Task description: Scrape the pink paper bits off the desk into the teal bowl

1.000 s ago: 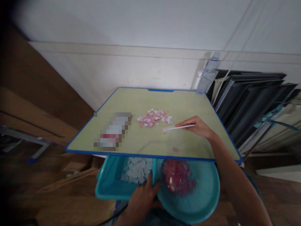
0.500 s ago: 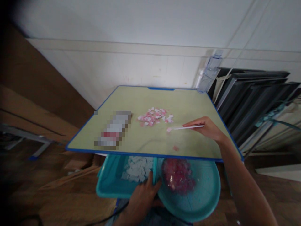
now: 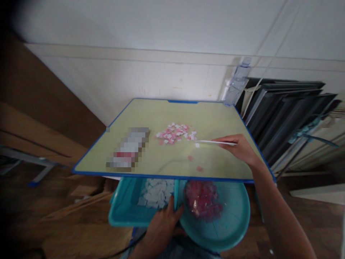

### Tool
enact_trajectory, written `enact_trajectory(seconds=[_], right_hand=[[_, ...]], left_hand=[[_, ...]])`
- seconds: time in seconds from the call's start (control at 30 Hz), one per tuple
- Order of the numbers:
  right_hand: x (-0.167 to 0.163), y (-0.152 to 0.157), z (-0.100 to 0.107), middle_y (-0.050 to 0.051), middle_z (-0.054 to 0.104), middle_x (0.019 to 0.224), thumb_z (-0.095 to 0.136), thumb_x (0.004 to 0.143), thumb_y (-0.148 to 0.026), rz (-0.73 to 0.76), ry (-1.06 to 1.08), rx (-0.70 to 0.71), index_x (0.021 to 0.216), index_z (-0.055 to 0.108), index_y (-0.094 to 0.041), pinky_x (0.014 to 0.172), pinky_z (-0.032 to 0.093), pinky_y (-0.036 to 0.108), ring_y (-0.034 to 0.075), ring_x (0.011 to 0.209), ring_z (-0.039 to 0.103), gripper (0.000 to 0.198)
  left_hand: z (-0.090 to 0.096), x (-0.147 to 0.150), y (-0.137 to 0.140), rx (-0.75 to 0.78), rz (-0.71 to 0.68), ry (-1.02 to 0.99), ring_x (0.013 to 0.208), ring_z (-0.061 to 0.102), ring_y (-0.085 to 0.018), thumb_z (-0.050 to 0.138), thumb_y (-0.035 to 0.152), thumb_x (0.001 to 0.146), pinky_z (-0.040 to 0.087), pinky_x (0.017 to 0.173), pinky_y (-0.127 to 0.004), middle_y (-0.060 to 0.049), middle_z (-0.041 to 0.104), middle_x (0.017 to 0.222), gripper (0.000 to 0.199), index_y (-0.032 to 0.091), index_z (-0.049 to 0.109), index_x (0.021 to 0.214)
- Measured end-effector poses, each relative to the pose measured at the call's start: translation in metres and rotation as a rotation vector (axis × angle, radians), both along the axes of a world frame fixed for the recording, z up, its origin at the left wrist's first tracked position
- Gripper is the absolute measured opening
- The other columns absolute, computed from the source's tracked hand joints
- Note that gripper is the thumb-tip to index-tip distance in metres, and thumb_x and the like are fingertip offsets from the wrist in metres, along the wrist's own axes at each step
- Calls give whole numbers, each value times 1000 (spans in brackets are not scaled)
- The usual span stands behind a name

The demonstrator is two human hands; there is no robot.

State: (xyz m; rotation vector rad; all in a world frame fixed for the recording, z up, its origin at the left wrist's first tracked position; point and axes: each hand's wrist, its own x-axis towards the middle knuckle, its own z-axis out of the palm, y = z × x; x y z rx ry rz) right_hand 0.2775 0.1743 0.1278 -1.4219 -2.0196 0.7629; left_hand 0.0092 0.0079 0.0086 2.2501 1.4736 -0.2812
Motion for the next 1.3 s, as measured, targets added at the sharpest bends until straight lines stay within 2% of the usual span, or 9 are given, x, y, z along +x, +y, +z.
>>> enact_trajectory(seconds=[0.33,0.5,0.63,0.7,0.8,0.9,0.97,1.13,1.3], right_hand=[[-8,-8,6,5,71,93,59,75,-30,108,22,-81,89,72,-18,79,52,35,24,88,66,22],[-60,-7,6,5,71,93,53,75,-16,369,89,-121,92,71,-18,78,52,31,20,87,66,25],[-111,-12,7,5,72,87,48,74,-8,605,102,-62,92,71,-18,72,51,27,15,79,67,30],[-126,-15,10,5,72,87,49,76,-10,658,119,-19,91,71,-18,71,49,24,13,77,66,28],[-131,-15,16,2,71,74,53,76,-18,538,111,1,85,71,-17,59,46,21,11,65,62,20],[-125,-8,18,-2,61,56,59,71,-25,359,80,-26,70,69,-13,44,36,18,9,50,51,15],[-123,-3,16,-3,54,51,61,68,-26,315,63,-64,61,65,-12,42,32,17,7,47,46,16],[-129,-2,10,-2,54,54,62,66,-28,326,69,-175,64,64,-12,43,32,18,8,48,45,16],[-136,-8,11,-2,54,55,61,66,-28,364,71,-216,68,66,-12,43,32,17,7,49,44,17]], left_hand=[[-3,0,-1,4,9,-3,88,61,-28,64,47,67,52,70,-40,-20,33,135,62,29,44,123],[-5,-1,-2,11,0,6,90,60,-29,63,47,67,52,70,-40,-21,31,135,63,29,43,124],[-6,-1,-2,12,-2,3,91,60,-29,65,48,66,51,70,-41,-21,30,135,68,29,41,126],[-5,-1,-3,10,-1,2,89,60,-29,65,49,65,51,70,-41,-21,30,135,68,29,41,125],[-2,1,-3,-9,14,2,87,61,-28,65,50,64,51,70,-41,-20,30,134,67,29,43,123],[1,1,-3,-19,29,-9,89,60,-27,64,50,66,51,71,-41,-17,29,135,65,30,42,123],[2,0,-3,-17,23,-22,89,60,-27,63,50,67,51,71,-40,-17,30,135,63,30,42,122],[2,0,-3,-3,15,-23,89,60,-27,63,49,67,51,71,-40,-17,30,135,62,30,42,122],[2,0,-3,6,2,-16,85,61,-28,64,49,66,52,67,-40,-20,32,134,63,29,43,121]])
